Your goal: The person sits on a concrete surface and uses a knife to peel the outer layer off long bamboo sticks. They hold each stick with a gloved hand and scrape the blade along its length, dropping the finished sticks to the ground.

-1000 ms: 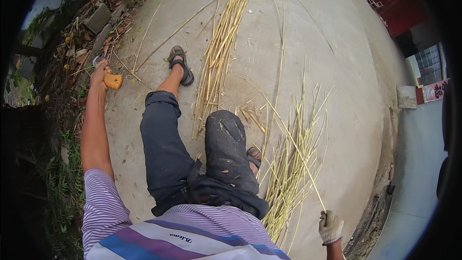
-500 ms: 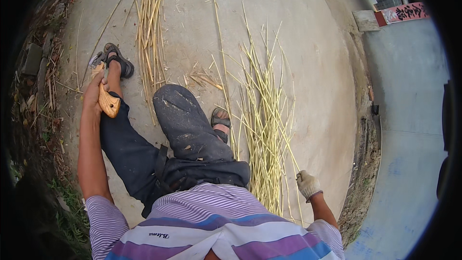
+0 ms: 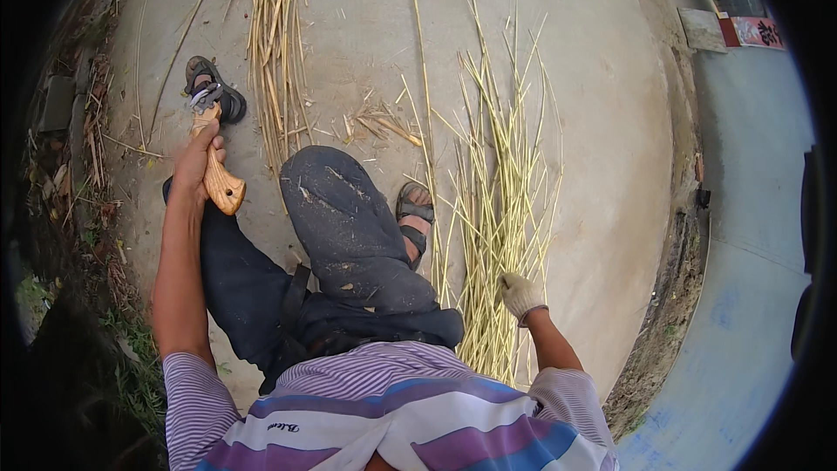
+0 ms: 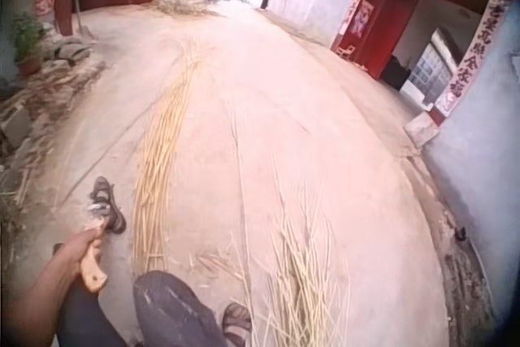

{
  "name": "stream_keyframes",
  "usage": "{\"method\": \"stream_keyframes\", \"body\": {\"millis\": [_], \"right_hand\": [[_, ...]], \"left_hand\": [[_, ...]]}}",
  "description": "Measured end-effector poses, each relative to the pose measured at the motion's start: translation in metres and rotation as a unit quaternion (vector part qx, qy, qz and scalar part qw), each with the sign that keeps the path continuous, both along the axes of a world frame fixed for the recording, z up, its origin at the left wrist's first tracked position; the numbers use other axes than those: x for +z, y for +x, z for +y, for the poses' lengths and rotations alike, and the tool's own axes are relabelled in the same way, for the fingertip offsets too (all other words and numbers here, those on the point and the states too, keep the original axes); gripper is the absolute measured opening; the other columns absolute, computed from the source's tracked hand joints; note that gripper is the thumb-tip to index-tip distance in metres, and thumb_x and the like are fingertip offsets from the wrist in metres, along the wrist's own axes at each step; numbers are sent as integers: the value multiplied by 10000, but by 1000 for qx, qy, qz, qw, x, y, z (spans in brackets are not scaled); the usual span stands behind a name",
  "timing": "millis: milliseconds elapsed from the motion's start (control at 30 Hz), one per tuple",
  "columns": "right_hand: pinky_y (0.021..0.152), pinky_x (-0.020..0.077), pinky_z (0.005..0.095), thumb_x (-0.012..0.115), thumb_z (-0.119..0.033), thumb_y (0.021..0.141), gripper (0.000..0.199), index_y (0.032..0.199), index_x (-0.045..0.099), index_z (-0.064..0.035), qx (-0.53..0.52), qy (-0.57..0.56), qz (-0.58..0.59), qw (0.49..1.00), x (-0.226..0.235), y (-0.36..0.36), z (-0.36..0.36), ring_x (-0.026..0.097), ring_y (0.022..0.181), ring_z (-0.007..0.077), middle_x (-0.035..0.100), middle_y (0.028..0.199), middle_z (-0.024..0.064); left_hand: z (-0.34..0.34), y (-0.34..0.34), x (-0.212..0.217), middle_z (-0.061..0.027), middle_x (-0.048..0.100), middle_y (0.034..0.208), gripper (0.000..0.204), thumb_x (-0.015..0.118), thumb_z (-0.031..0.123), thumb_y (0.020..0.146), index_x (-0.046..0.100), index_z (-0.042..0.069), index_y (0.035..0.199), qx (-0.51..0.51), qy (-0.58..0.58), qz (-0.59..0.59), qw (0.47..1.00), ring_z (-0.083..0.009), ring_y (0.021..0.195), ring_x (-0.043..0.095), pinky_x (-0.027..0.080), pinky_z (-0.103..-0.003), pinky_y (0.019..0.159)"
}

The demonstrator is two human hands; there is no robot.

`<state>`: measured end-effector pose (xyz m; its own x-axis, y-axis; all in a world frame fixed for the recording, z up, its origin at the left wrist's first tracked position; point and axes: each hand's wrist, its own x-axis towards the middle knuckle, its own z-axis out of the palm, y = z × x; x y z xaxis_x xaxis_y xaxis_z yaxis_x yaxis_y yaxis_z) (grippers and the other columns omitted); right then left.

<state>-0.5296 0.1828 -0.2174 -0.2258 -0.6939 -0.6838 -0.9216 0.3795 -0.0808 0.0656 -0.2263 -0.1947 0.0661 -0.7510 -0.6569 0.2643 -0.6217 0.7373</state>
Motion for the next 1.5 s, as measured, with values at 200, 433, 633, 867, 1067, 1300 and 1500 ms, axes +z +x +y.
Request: {"method": "stream_keyframes", "body": {"millis": [200, 433, 633, 867, 1067, 1300, 1500], "right_hand": [[874, 526, 483, 548, -287, 922, 359, 1194, 639, -72, -11, -103, -32, 994, -114, 69, -246, 667, 1020, 426, 687, 1102, 254], [950, 516, 477, 667, -256, 836, 528, 1311, 562, -52, -229, -67, 33, 971, -181, 122, -346, 660, 1096, 431, 679, 1166, 270], [886, 539, 446, 661, -309, 849, 334, 1048, 725, -48, -147, -47, 10, 988, -192, 98, -364, 695, 1026, 385, 725, 1050, 216], [674, 507, 360, 591, -337, 943, 335, 1011, 681, -21, -294, -266, -235, 888, -64, 123, -373, 657, 691, 213, 666, 735, 123], [558, 462, 344, 578, -264, 974, 258, 910, 641, -22, -209, -338, -163, 903, 2, 110, -261, 572, 570, 152, 572, 644, 84], [546, 461, 335, 601, -265, 953, 291, 859, 675, 1, -254, -304, -108, 912, 76, 125, -86, 576, 551, 171, 567, 589, 78], [820, 496, 428, 504, -327, 1033, 381, 1151, 694, -19, -270, -167, -230, 920, 114, 121, -31, 644, 925, 274, 707, 975, 149]], "left_hand": [[2, -26, -9, 2, 544, 679, 208, 659, 242, 980, 546, 68, 995, -22, 20, -31, 999, -89, 486, 518, 438, -218, 429], [-8, -33, 0, 0, 557, 706, 230, 658, 258, 985, 547, 69, 1053, -34, 71, -12, 997, -107, 508, 537, 445, -249, 449], [-19, -48, 9, 2, 559, 711, 222, 648, 255, 987, 545, 63, 1034, -67, 63, 11, 996, -104, 524, 546, 451, -255, 469], [-14, -43, 2, 0, 554, 700, 195, 643, 247, 984, 544, 81, 957, -22, 32, -3, 999, -121, 513, 542, 461, -282, 471], [-2, -36, -15, 5, 551, 678, 181, 650, 240, 977, 552, 100, 919, -4, 16, -9, 1000, -124, 507, 542, 455, -281, 451], [15, -17, -20, 3, 544, 670, 174, 647, 230, 967, 556, 83, 946, 23, -7, -31, 999, -132, 496, 543, 466, -290, 445], [26, -12, -1, -13, 545, 654, 199, 645, 222, 935, 557, 67, 845, -15, -56, -63, 996, -143, 496, 555, 471, -326, 443]]}}
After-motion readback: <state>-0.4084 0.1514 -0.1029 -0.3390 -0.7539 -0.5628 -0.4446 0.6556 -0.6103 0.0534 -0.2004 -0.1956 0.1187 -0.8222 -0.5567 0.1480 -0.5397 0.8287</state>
